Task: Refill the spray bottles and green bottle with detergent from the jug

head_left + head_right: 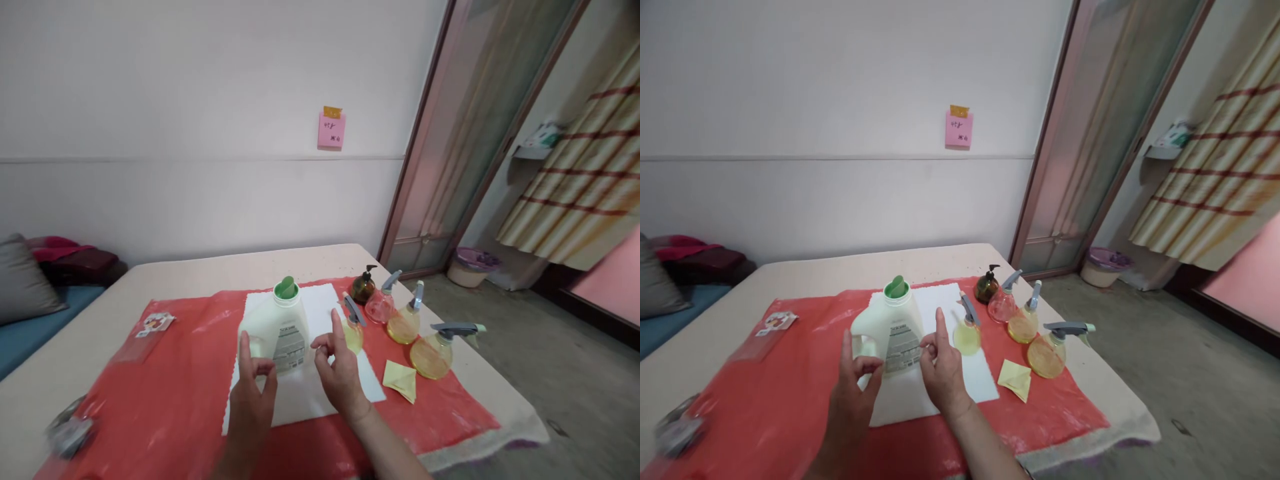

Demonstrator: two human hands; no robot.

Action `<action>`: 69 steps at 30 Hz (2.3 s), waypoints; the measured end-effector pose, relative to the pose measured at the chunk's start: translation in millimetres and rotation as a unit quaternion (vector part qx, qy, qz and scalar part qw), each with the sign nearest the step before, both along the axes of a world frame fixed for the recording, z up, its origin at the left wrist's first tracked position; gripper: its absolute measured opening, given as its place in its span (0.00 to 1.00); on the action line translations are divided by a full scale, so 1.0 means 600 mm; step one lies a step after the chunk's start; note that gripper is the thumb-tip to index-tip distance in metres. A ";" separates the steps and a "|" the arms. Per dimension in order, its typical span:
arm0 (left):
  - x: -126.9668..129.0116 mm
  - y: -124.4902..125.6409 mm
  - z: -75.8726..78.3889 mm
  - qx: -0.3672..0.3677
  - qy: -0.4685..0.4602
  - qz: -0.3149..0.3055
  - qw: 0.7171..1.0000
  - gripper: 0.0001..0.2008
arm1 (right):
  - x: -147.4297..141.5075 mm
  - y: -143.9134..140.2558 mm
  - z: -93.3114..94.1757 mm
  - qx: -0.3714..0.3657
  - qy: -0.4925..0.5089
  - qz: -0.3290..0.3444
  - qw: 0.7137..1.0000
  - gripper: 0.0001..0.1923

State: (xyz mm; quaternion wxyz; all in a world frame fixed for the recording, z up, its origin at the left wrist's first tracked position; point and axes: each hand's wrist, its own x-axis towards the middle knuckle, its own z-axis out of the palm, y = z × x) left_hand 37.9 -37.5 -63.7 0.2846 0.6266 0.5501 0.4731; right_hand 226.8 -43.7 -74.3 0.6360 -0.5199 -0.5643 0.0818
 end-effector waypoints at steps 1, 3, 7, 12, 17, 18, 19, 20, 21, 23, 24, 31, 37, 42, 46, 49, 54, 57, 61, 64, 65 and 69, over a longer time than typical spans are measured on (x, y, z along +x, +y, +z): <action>0.005 -0.004 -0.002 0.004 -0.004 -0.008 1.000 0.46 | 0.000 0.001 0.002 -0.017 0.002 0.013 1.000 0.40; 0.015 -0.009 -0.003 0.013 -0.016 -0.008 1.000 0.44 | 0.004 0.004 0.005 -0.050 0.010 0.034 0.998 0.44; 0.027 -0.011 -0.002 -0.008 -0.034 -0.020 0.999 0.45 | 0.017 0.012 0.006 -0.107 0.036 0.070 0.991 0.49; 0.025 -0.006 -0.004 -0.025 -0.048 -0.024 0.998 0.46 | 0.020 0.017 0.001 -0.146 0.062 0.092 0.983 0.51; 0.010 0.005 -0.009 -0.044 -0.044 -0.057 0.996 0.50 | 0.022 0.018 -0.004 -0.163 0.077 0.095 0.979 0.51; 0.008 0.007 -0.009 -0.053 -0.044 -0.060 0.996 0.50 | 0.023 0.019 -0.004 -0.164 0.079 0.095 0.979 0.51; 0.006 0.009 -0.009 -0.061 -0.049 -0.059 0.995 0.50 | 0.024 0.019 -0.005 -0.166 0.080 0.095 0.978 0.51; 0.006 0.010 -0.009 -0.067 -0.059 -0.054 0.995 0.50 | 0.024 0.020 -0.005 -0.166 0.080 0.096 0.978 0.51; 0.006 0.011 -0.008 -0.072 -0.074 -0.048 0.993 0.51 | 0.025 0.020 -0.005 -0.167 0.080 0.096 0.978 0.51; 0.008 0.012 -0.007 -0.076 -0.115 -0.035 0.990 0.53 | 0.026 0.021 -0.005 -0.166 0.077 0.096 0.978 0.52; 0.010 0.012 -0.006 -0.078 -0.136 -0.029 0.987 0.55 | 0.026 0.021 -0.005 -0.165 0.076 0.096 0.979 0.52; 0.011 0.017 0.000 -0.098 -0.208 -0.013 0.973 0.61 | 0.027 0.021 -0.004 -0.159 0.064 0.092 0.981 0.51; 0.007 0.021 0.001 -0.111 -0.213 -0.007 0.971 0.63 | 0.026 0.022 -0.004 -0.142 0.067 0.083 0.984 0.48; 0.005 0.022 0.001 -0.114 -0.198 0.003 0.974 0.62 | 0.045 0.022 -0.009 -0.097 0.096 0.010 0.991 0.36; 0.005 0.023 0.001 -0.116 -0.197 0.034 0.973 0.61 | 0.104 0.026 -0.025 -0.037 0.163 -0.147 0.975 0.33; 0.008 0.021 0.002 -0.108 -0.197 0.047 0.973 0.59 | 0.147 0.036 -0.048 -0.045 0.203 -0.227 0.951 0.28; 0.019 0.006 0.004 -0.071 -0.114 0.049 0.990 0.50 | 0.162 0.063 -0.082 -0.144 0.192 -0.185 0.953 0.17; 0.034 -0.006 -0.007 -0.035 -0.068 0.023 0.997 0.44 | 0.152 0.077 -0.084 -0.167 0.164 -0.145 0.961 0.17; 0.056 -0.019 -0.039 -0.024 -0.047 -0.025 0.998 0.39 | 0.141 0.071 -0.060 -0.157 0.144 -0.145 0.966 0.15; 0.071 -0.028 -0.060 -0.045 -0.043 -0.087 0.994 0.37 | 0.130 0.047 -0.026 -0.128 0.146 -0.161 0.968 0.15; 0.076 -0.031 -0.064 -0.052 -0.049 -0.109 0.991 0.37 | 0.125 0.036 -0.012 -0.115 0.151 -0.164 0.968 0.17; 0.101 -0.042 -0.057 -0.102 -0.170 -0.159 0.967 0.47 | 0.088 -0.010 0.051 -0.072 0.193 -0.151 0.967 0.24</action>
